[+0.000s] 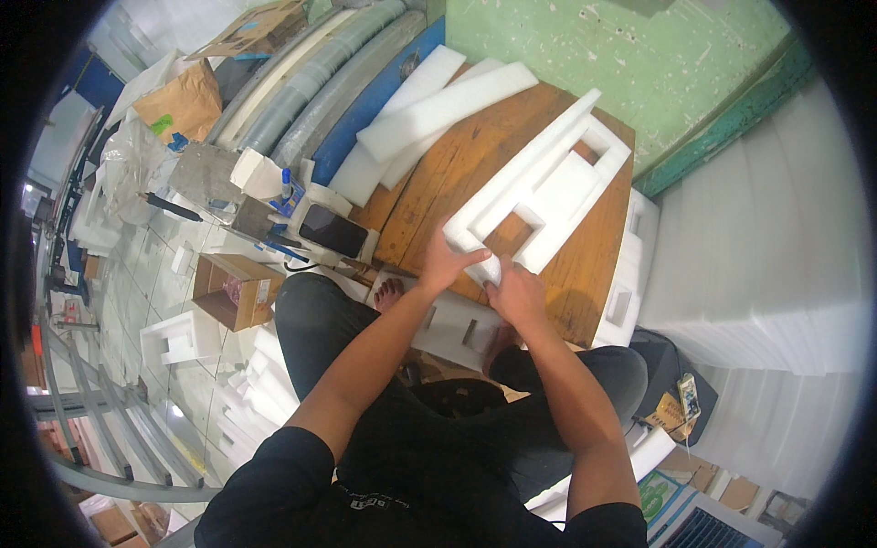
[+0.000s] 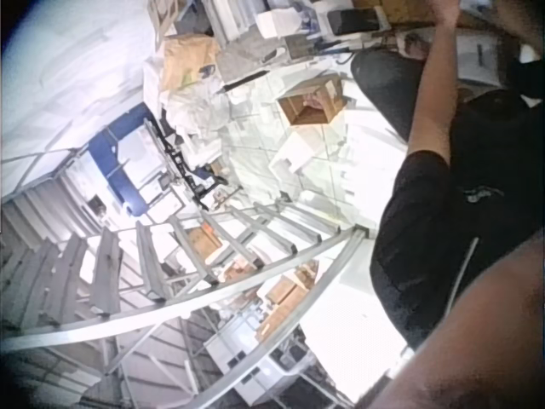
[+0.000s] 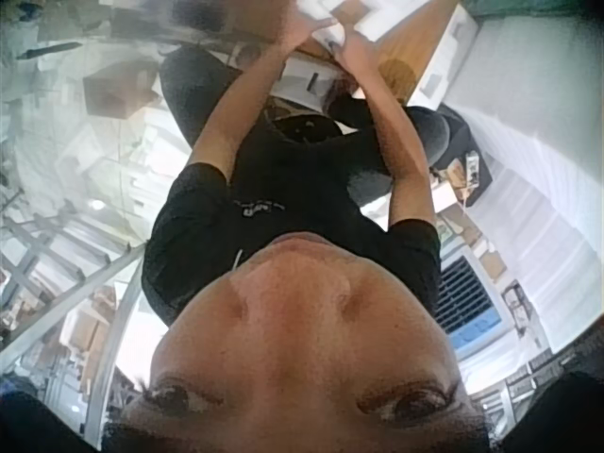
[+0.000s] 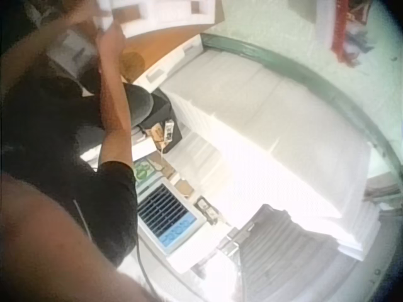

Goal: The person sits on the floor and assembles white foam pieces into a larger structure. They pick up individual foam components, align them, and press them together to form a multi-part assembly.

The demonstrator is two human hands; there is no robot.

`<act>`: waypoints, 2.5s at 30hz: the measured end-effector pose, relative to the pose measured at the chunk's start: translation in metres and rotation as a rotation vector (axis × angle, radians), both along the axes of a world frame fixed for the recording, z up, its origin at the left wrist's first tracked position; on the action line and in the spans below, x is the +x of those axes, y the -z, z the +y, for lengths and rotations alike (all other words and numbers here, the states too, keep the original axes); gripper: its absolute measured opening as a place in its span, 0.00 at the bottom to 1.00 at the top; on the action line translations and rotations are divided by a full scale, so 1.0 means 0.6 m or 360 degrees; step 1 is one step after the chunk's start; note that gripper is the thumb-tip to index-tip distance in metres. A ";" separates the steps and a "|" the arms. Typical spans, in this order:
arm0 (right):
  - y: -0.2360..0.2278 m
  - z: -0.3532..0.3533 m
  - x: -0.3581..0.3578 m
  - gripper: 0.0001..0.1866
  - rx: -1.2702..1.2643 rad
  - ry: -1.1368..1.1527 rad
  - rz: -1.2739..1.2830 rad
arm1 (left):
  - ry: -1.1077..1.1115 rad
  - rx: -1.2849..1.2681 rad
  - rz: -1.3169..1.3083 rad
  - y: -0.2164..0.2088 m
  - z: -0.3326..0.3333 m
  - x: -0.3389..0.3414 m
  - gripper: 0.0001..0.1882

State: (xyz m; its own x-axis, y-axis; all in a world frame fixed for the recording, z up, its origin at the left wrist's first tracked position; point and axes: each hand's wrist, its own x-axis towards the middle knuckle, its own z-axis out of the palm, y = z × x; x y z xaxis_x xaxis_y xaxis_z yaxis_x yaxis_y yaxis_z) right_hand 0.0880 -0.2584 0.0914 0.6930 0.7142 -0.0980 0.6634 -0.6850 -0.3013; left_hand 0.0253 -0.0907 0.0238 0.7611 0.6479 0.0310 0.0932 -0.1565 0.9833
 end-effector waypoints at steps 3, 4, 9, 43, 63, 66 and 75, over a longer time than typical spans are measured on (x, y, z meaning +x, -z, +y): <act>0.003 0.002 0.003 0.26 -0.0034 0.0011 0.0056 | 0.0017 -0.0126 -0.0052 0.003 0.003 0.002 0.55; 0.004 0.003 0.005 0.27 -0.0058 0.0015 0.0091 | 0.0018 -0.0179 -0.0103 0.006 0.004 0.003 0.54; 0.001 0.003 0.002 0.24 -0.0049 0.0044 0.0078 | 0.0010 -0.0316 -0.0141 -0.006 -0.008 0.005 0.51; -0.013 0.015 0.007 0.24 -0.0012 0.0135 0.0143 | -0.0048 -0.0070 -0.0056 0.041 -0.005 0.014 0.55; -0.005 0.014 0.008 0.24 0.0062 0.0126 0.0135 | -0.0073 0.0004 0.0000 0.043 -0.005 0.014 0.57; -0.007 0.015 0.002 0.24 0.0091 0.0130 0.0116 | -0.0063 -0.0008 0.0010 0.043 -0.003 0.014 0.56; 0.000 0.012 0.007 0.24 0.0074 0.0132 0.0121 | -0.0012 -0.0311 -0.0087 0.004 -0.010 0.008 0.55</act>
